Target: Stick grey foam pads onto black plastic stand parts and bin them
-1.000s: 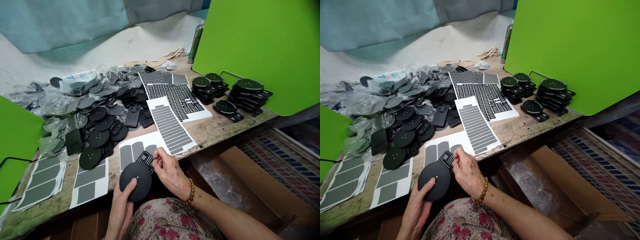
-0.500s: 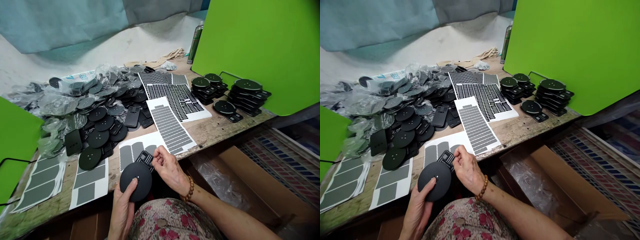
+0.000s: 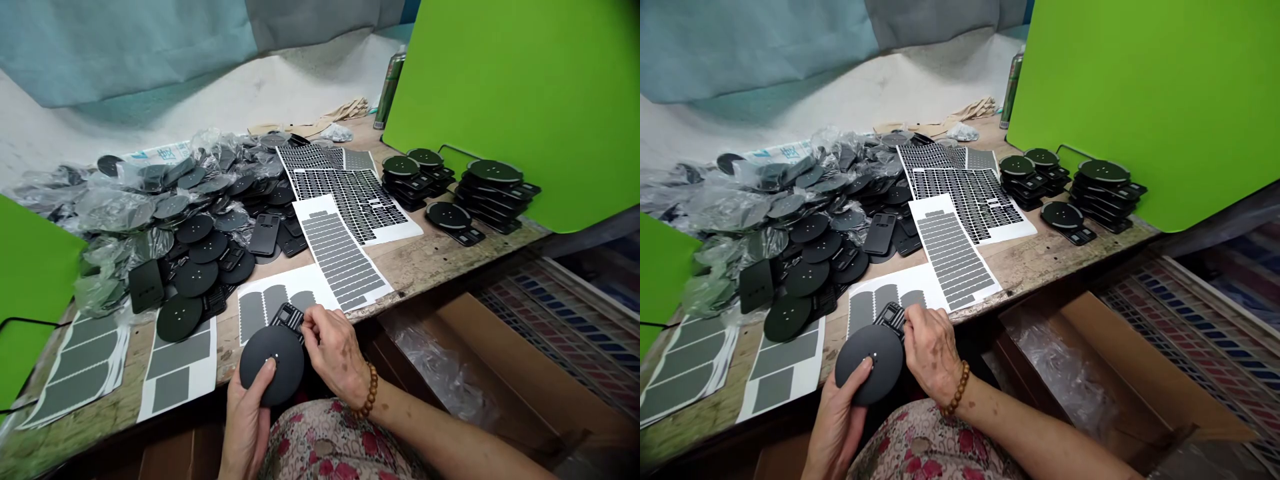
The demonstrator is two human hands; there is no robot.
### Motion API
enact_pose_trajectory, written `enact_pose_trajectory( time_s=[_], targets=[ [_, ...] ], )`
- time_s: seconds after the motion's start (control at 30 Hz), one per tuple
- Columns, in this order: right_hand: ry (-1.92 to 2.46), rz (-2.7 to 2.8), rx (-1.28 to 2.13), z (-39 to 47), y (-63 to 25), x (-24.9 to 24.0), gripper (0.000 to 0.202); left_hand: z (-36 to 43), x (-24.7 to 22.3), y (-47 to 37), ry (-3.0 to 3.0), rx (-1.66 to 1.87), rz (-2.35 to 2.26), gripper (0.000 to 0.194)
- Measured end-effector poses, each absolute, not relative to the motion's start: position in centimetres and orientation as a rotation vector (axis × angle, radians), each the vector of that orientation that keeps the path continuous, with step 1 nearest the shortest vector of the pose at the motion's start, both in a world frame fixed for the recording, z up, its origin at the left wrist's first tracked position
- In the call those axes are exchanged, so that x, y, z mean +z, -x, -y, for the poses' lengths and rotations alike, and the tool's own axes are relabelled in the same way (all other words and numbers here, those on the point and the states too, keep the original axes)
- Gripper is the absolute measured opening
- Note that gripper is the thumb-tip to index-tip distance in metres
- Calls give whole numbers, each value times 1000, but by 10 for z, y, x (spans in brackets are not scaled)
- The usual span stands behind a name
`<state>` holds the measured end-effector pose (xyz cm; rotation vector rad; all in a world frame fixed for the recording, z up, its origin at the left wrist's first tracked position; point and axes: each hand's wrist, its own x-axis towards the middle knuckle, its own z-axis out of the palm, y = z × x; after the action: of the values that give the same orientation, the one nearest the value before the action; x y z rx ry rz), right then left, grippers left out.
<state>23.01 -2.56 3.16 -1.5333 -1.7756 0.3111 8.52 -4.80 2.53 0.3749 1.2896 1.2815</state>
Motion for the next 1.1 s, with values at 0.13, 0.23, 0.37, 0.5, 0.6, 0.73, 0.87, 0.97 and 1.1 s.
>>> enact_pose_trajectory(
  time_s=[0.13, 0.23, 0.37, 0.5, 0.6, 0.73, 0.87, 0.97, 1.1],
  targets=[
    [1499, 1855, 243, 34, -228, 34, 14, 49, 25, -85, -393, 1311, -1289, 58],
    [1491, 1913, 233, 40, -226, 39, 20, 49, 26, -85, -407, 1328, -1291, 58],
    [1491, 2031, 237, 47, -222, 43, 27, 49, 27, -84, -438, 1337, -1303, 58],
    [1483, 2183, 146, 52, -222, 40, 40, 49, 28, -84, -450, 1351, -1311, 58],
    [1449, 2251, 126, 53, -227, 33, 47, 47, 30, -82, -420, 1356, -1323, 55],
    [1435, 2132, 189, 47, -239, 26, 53, 46, 32, -76, -359, 1345, -1329, 48],
    [1473, 1789, 472, 35, -250, 31, 42, 45, 35, -73, -303, 1344, -1339, 46],
    [1439, 1528, 809, 25, -251, 36, 29, 45, 34, -74, -294, 1314, -1359, 45],
    [1338, 1370, 1139, 17, -242, 37, 30, 47, 33, -75, -333, 1275, -1344, 54]
  ],
)
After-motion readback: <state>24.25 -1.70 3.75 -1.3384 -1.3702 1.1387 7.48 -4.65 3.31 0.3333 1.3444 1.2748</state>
